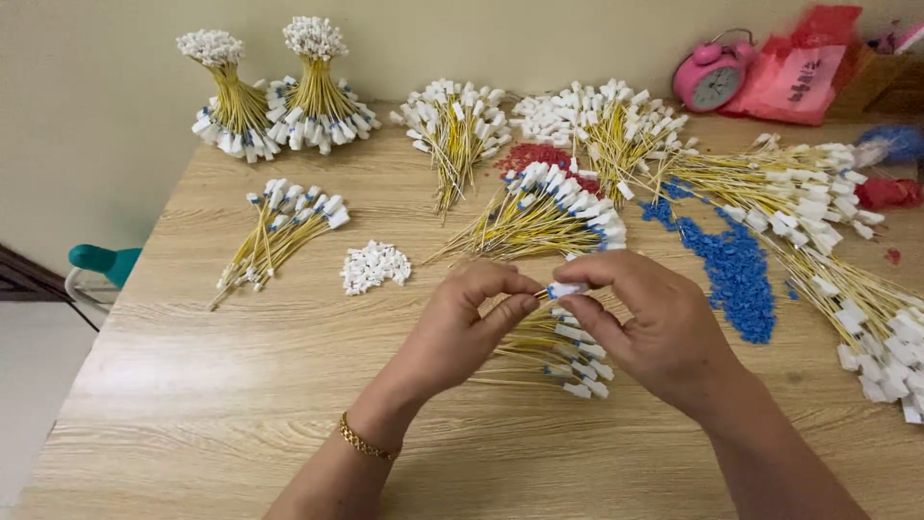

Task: Attaching small white plastic connector heads to the ends of yellow and white wires.

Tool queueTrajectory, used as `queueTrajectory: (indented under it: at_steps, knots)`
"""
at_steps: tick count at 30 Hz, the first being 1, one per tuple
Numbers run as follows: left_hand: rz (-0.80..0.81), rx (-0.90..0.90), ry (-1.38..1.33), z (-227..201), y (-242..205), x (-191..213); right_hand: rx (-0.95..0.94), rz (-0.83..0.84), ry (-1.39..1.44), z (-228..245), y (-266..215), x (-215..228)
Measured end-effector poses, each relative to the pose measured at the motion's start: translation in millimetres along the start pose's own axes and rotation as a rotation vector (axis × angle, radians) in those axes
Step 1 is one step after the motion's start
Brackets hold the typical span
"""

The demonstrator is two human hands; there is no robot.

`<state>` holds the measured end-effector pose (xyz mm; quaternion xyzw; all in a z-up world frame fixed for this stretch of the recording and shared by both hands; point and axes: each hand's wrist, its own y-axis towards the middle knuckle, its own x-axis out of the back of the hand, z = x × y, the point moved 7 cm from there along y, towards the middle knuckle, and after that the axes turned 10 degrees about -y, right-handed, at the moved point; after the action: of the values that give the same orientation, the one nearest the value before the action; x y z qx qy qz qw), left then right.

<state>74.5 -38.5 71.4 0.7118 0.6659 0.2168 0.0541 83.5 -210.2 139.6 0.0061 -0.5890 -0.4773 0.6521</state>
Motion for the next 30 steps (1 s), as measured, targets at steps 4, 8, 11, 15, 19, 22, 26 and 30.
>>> queueTrajectory:
  at_steps: [4,8,11,15,19,22,26,30]
  knots:
    - [0.013,0.114,-0.116,19.1,2.3,2.1,-0.124,0.049,0.014,-14.7,-1.3,1.0]
    - [0.029,0.208,-0.237,33.8,2.1,-0.6,-0.105,-0.013,0.027,-24.7,-4.5,5.8]
    - [-0.011,0.186,-0.251,33.6,4.4,-3.0,-0.119,-0.016,0.075,-24.4,-2.4,4.2]
    - [-0.042,0.077,-0.290,25.0,8.9,-9.6,-0.118,0.002,0.050,-19.9,4.3,-2.6]
    - [0.002,0.107,-0.325,24.7,13.9,-11.2,-0.160,0.038,0.090,-29.5,9.1,-6.0]
    - [-0.075,0.207,-0.348,35.9,17.4,3.8,-0.145,0.031,0.242,-61.9,7.4,-15.9]
    - [-0.204,0.141,-0.467,50.8,18.8,30.3,0.037,0.270,-0.329,-118.7,-13.5,-62.9]
    - [-0.255,0.060,-0.619,61.1,19.9,46.3,0.166,0.187,-0.407,-126.7,-24.4,-83.5]
